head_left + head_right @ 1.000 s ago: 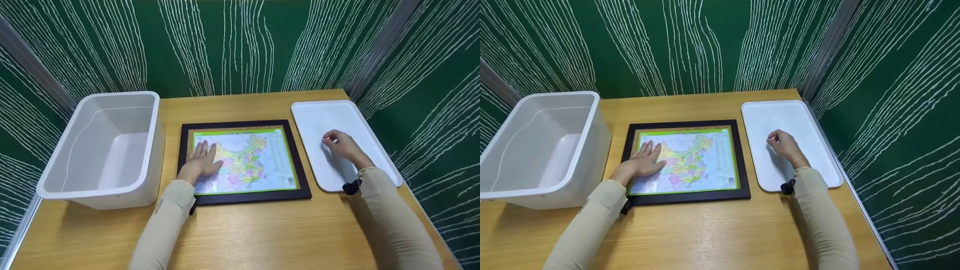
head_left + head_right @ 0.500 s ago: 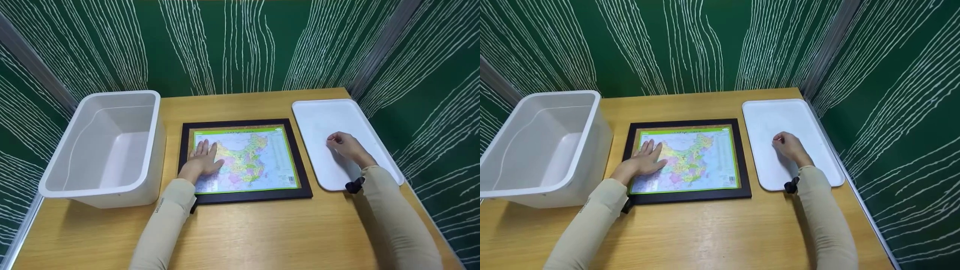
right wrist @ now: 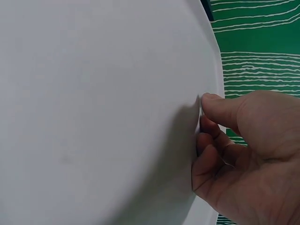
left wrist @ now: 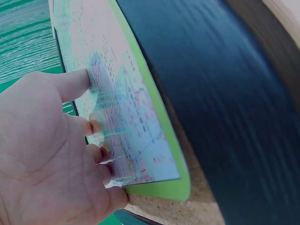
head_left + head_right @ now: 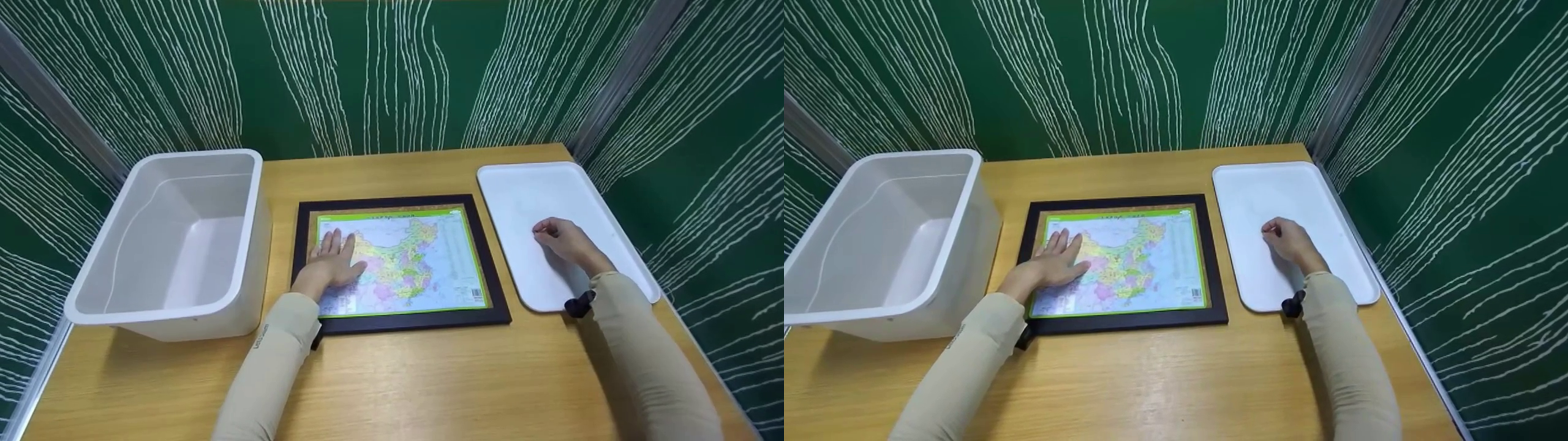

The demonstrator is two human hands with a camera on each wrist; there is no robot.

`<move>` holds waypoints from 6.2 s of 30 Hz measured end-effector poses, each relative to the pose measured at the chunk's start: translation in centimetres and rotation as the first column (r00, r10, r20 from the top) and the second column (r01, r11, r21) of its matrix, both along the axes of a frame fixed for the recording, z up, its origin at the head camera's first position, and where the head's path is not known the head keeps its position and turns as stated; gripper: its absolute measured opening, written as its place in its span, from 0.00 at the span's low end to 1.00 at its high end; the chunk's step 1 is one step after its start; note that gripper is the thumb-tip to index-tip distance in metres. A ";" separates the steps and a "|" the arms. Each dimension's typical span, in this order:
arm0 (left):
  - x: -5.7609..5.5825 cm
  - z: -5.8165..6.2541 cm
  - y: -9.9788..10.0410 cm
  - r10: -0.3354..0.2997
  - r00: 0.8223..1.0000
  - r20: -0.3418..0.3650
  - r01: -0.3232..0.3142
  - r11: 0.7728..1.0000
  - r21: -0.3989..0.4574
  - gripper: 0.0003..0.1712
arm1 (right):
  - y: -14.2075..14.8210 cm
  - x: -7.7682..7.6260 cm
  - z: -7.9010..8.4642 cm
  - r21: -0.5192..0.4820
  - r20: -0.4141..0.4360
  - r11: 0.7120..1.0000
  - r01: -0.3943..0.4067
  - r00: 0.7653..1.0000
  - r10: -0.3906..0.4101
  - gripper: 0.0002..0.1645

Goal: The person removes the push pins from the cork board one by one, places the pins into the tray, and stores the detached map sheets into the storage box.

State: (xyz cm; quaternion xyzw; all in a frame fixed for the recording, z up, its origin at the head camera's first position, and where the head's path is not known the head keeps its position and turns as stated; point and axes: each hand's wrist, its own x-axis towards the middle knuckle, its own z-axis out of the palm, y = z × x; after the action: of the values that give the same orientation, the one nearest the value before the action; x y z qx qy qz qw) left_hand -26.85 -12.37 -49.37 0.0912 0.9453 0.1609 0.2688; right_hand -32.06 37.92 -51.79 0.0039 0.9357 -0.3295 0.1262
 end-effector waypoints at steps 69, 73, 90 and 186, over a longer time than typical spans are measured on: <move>0.7 0.6 -0.1 -0.003 0.995 -0.100 0.006 0.999 0.031 0.45 | -5.5 4.8 4.1 -0.450 0.007 0.893 -0.006 1.000 0.011 0.40; 0.9 1.2 -0.4 0.006 0.986 -0.165 0.007 0.997 0.077 0.44 | -7.0 5.7 5.2 -0.534 0.025 0.844 -0.045 0.997 0.069 0.45; 6.8 0.8 -3.6 0.106 0.920 -0.377 -0.025 0.977 0.213 0.33 | -9.9 9.7 4.9 -0.649 0.112 0.757 -0.070 0.976 0.186 0.42; 7.2 2.4 -2.9 0.176 0.865 -0.470 0.029 0.917 0.397 0.24 | -12.8 9.3 3.4 -0.788 0.321 0.606 0.105 0.911 0.260 0.38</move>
State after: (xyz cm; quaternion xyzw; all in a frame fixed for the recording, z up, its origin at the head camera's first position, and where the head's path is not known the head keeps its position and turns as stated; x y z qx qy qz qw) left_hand -19.61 -15.29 -46.95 0.1445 0.9336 0.3277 -0.0131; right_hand -22.72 25.15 -48.41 -0.0260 0.6446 -0.6939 0.3199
